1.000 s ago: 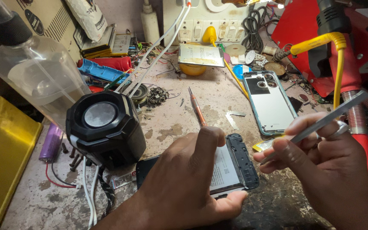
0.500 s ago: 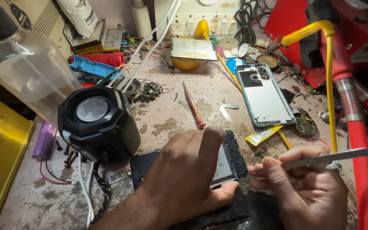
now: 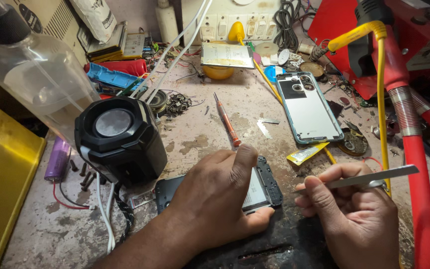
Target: The person uses a screwdriver and tweezers to remove screws and small components from a disassembled smartphone. They then open a parts organizer and place a removed component into a small plastic bag.
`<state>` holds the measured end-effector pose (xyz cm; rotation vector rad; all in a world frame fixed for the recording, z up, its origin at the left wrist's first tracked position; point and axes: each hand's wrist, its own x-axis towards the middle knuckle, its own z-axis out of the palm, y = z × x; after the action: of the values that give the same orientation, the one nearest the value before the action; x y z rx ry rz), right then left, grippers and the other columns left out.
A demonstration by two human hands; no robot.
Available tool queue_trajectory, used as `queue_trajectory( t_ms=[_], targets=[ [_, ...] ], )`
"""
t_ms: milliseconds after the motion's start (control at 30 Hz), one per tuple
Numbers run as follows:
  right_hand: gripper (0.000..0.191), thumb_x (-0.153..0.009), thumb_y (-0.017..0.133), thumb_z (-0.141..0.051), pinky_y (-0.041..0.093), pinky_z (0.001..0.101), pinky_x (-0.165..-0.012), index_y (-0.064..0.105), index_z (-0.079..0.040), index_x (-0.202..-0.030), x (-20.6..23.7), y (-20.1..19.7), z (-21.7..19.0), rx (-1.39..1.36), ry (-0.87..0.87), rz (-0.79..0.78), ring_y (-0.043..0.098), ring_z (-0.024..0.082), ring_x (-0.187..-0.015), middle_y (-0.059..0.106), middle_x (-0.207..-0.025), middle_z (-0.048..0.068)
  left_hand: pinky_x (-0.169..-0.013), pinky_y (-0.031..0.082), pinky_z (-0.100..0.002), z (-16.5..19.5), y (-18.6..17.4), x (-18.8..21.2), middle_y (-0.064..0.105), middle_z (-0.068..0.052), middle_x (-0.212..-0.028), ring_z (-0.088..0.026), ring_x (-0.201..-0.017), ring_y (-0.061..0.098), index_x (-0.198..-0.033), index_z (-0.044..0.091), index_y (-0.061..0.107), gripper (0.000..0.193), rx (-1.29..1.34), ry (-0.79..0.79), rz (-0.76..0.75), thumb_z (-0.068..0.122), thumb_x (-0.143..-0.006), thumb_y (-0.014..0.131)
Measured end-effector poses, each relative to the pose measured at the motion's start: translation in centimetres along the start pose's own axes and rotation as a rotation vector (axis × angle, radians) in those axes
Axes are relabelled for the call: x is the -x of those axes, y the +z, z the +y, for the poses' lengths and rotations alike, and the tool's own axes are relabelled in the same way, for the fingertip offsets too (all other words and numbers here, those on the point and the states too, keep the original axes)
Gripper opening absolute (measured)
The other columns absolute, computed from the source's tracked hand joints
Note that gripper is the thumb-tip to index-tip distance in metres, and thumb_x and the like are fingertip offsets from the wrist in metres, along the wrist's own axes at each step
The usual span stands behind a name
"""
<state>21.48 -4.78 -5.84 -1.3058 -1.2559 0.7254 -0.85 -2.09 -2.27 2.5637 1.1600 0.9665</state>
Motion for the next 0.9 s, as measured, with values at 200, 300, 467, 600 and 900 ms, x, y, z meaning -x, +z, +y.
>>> queue_trajectory(
  t_ms=[200,300,467,600,900],
  targets=[
    [0.021,-0.1,0.064,0.0,0.061,0.0295,-0.072,0.059,0.0,-0.12,-0.6,-2.5,2.3,-0.152,0.014,-0.24,0.073,0.018,-0.081,0.075,-0.096,0.014,-0.091,0.05,-0.048,-0.2,-0.4,0.2,0.069,-0.023,-0.098,-0.042,-0.105,0.065,-0.117,-0.001,0.052,0.072,-0.031,0.033,-0.027,0.042,-0.071,0.086],
    [0.018,-0.1,0.064,0.0,0.064,0.0319,-0.077,0.058,0.001,-0.116,-0.8,-3.7,3.5,-0.157,0.049,-0.345,0.076,0.02,-0.087,0.075,-0.098,0.013,-0.095,0.047,-0.049,-0.2,-0.5,0.2,0.071,-0.023,-0.1,-0.044,-0.114,0.061,-0.121,-0.003,0.051,0.075,-0.06,0.038,-0.08,0.045,-0.075,0.084],
    [0.024,-0.094,0.071,0.003,0.065,0.0346,-0.083,0.058,0.0,-0.114,-0.5,-4.5,4.1,-0.129,0.077,-0.403,0.078,0.022,-0.093,0.08,-0.102,0.019,-0.104,0.042,-0.049,-0.6,-0.6,0.3,0.072,-0.023,-0.102,-0.043,-0.119,0.059,-0.131,-0.006,0.048,0.08,-0.016,0.054,-0.184,0.045,-0.08,0.081],
    [0.022,-0.094,0.073,0.002,0.067,0.0322,-0.085,0.058,-0.002,-0.11,-1.0,-4.8,2.5,0.001,-0.063,-0.401,0.081,0.019,-0.096,0.076,-0.108,0.016,-0.107,0.041,-0.048,-0.9,-0.7,0.4,0.07,-0.025,-0.109,-0.043,-0.125,0.056,-0.131,-0.007,0.047,0.079,0.017,0.097,-0.186,0.046,-0.082,0.08],
    [0.017,-0.089,0.066,-0.001,0.065,0.0317,-0.08,0.056,-0.002,-0.102,-2.6,-1.5,-0.2,-0.108,0.136,-0.306,0.079,0.019,-0.086,0.075,-0.094,0.013,-0.103,0.04,-0.054,-0.5,-0.8,0.7,0.057,-0.032,-0.126,-0.047,-0.12,0.054,-0.13,-0.011,0.048,0.115,-0.146,0.083,0.012,0.074,-0.062,0.082]
  ],
)
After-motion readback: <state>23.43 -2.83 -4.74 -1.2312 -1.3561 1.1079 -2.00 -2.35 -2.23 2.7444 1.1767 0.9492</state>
